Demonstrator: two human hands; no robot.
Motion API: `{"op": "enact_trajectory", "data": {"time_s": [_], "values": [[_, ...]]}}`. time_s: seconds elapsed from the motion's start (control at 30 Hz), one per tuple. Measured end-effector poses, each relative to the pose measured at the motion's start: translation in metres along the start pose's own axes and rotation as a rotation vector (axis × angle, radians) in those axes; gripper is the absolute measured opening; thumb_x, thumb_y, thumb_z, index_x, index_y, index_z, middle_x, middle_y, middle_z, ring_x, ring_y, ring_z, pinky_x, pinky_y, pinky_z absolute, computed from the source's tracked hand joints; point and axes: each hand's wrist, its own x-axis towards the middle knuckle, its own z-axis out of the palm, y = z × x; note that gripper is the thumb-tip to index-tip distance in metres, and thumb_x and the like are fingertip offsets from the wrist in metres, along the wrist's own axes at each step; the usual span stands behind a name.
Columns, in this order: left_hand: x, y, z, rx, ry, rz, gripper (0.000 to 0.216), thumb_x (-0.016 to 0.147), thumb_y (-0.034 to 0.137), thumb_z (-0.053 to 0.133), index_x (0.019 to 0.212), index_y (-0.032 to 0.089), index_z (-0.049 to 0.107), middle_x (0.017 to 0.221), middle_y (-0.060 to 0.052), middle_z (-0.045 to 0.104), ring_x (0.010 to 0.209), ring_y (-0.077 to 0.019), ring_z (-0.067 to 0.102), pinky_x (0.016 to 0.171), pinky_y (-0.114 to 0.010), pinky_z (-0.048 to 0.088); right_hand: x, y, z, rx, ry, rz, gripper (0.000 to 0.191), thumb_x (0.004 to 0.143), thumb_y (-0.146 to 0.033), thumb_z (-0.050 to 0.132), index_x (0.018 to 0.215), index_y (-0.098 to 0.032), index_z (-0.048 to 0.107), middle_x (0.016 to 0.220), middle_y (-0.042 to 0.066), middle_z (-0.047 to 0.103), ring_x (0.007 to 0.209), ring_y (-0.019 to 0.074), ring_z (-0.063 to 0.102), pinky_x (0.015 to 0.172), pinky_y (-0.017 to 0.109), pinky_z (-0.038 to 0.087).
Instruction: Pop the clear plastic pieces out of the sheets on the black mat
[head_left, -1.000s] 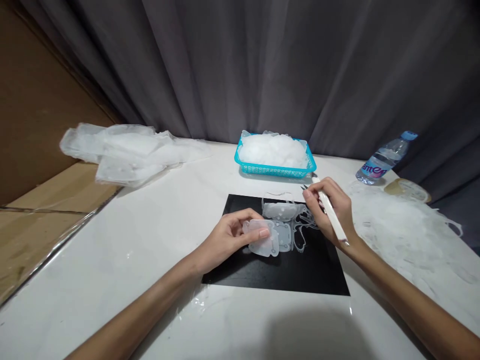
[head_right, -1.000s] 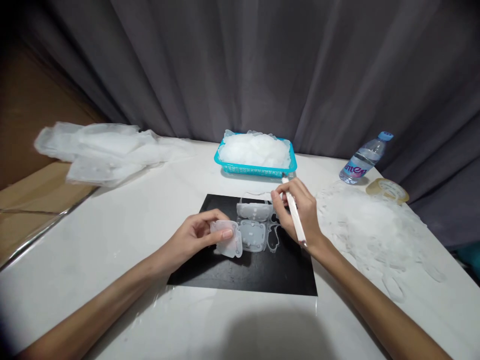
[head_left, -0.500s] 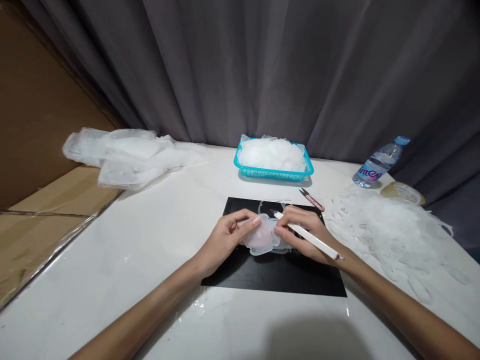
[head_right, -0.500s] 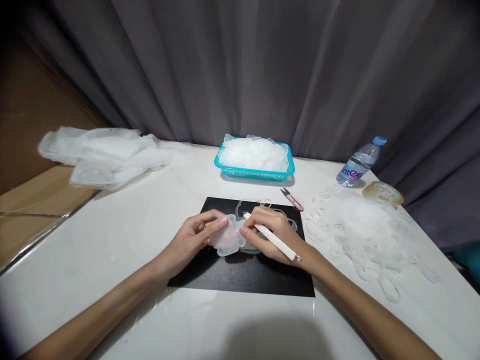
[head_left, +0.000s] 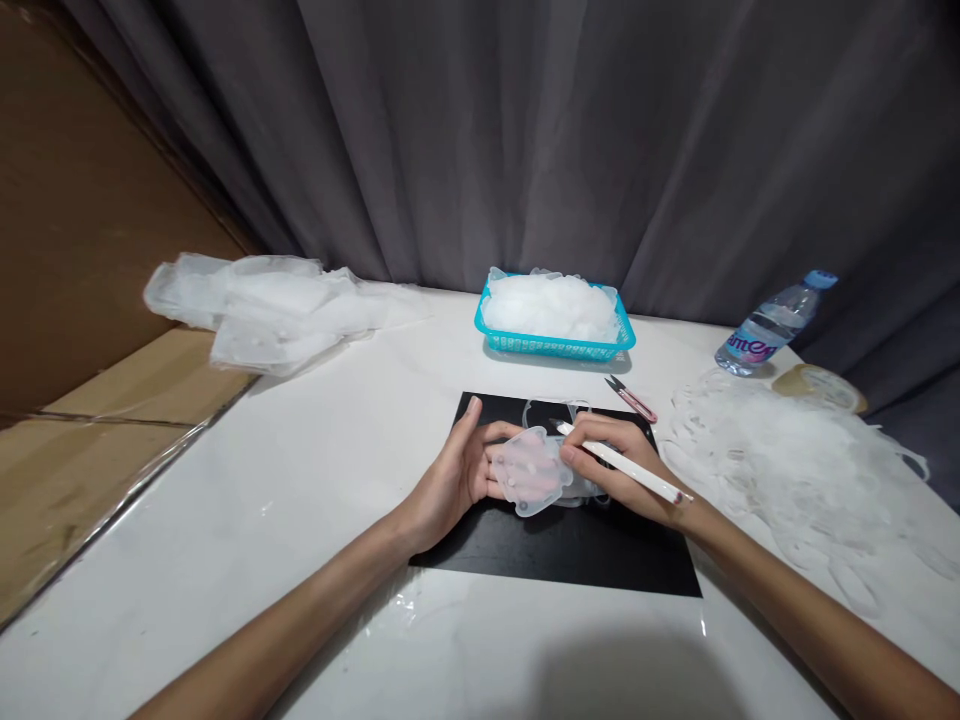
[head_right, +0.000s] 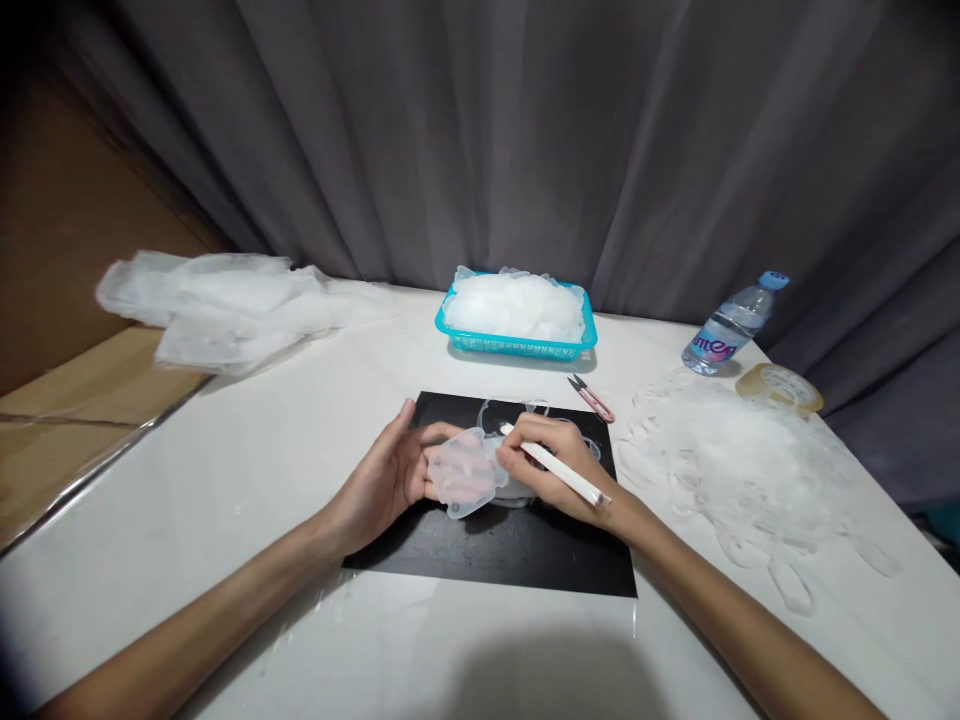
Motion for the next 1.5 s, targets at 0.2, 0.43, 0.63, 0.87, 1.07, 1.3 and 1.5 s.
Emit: {"op": "enact_trajectory", "data": {"time_s": [0.2, 0.43, 0.63, 0.87, 1.07, 1.3, 1.5], "values": [[0.0, 0.0, 0.0, -0.001, -0.022, 0.011, 0.073, 0.095, 0.079, 0.043, 0.109, 0.012, 0.071, 0.092, -0.015, 0.081, 0.076, -0.0249, 0.079, 0.081, -0.037, 0.062, 0.0, 0.001, 0.002, -0.009, 0.02, -0.01, 0.025, 0.102, -0.03, 0.06, 0.078, -0.021, 0.062, 0.079, 0.001, 0.06, 0.073, 0.0158, 0.057, 0.071, 0.03, 0.044], [-0.001, 0.0, 0.001, 0.026, -0.017, 0.015, 0.076, 0.094, 0.081, 0.042, 0.11, 0.013, 0.071, 0.096, -0.016, 0.079, 0.084, -0.027, 0.077, 0.084, -0.043, 0.063, -0.001, 0.008, 0.002, -0.023, 0.019, 0.005, 0.022, 0.102, -0.029, 0.06, 0.081, -0.021, 0.062, 0.081, 0.001, 0.059, 0.074, 0.0159, 0.056, 0.071, 0.03, 0.043], [-0.003, -0.008, 0.002, 0.454, 0.046, 0.213, 0.036, 0.09, 0.04, 0.079, 0.118, 0.02, 0.07, 0.109, -0.007, 0.077, 0.096, -0.0218, 0.072, 0.086, -0.03, 0.057, 0.0, 0.018, 0.004, -0.061, 0.06, -0.024, 0.022, 0.102, -0.03, 0.059, 0.083, -0.021, 0.063, 0.08, 0.001, 0.059, 0.074, 0.0163, 0.056, 0.07, 0.029, 0.043], [-0.004, -0.011, -0.004, 0.747, 0.095, 0.333, 0.02, 0.097, 0.035, 0.068, 0.108, 0.019, 0.075, 0.103, -0.003, 0.074, 0.092, -0.0185, 0.067, 0.076, -0.025, 0.055, -0.001, 0.031, 0.009, -0.086, 0.156, -0.044, 0.02, 0.103, -0.031, 0.058, 0.09, -0.022, 0.069, 0.086, 0.003, 0.064, 0.08, 0.0174, 0.063, 0.076, 0.03, 0.046], [-0.005, -0.01, -0.003, 0.724, 0.087, 0.328, 0.018, 0.096, 0.035, 0.071, 0.105, 0.02, 0.075, 0.1, -0.002, 0.074, 0.088, -0.0165, 0.066, 0.075, -0.024, 0.054, 0.0, 0.033, 0.012, -0.009, 0.24, 0.074, 0.023, 0.103, -0.036, 0.058, 0.093, -0.022, 0.073, 0.092, 0.003, 0.07, 0.088, 0.0194, 0.067, 0.083, 0.031, 0.048], [-0.006, -0.009, -0.001, 0.737, 0.098, 0.32, 0.018, 0.095, 0.036, 0.073, 0.101, 0.02, 0.073, 0.096, -0.001, 0.073, 0.081, -0.0143, 0.064, 0.07, -0.023, 0.051, -0.001, 0.034, 0.012, -0.005, 0.257, 0.099, 0.025, 0.102, -0.038, 0.058, 0.091, -0.022, 0.073, 0.091, 0.003, 0.07, 0.088, 0.0191, 0.067, 0.083, 0.03, 0.048], [-0.002, -0.008, -0.004, 0.74, 0.1, 0.363, 0.015, 0.094, 0.033, 0.074, 0.102, 0.02, 0.07, 0.095, 0.0, 0.073, 0.081, -0.0134, 0.066, 0.072, -0.023, 0.052, -0.001, 0.036, 0.013, -0.011, 0.247, 0.114, 0.025, 0.102, -0.037, 0.057, 0.091, -0.021, 0.074, 0.092, 0.003, 0.071, 0.087, 0.0193, 0.067, 0.083, 0.03, 0.048]]}}
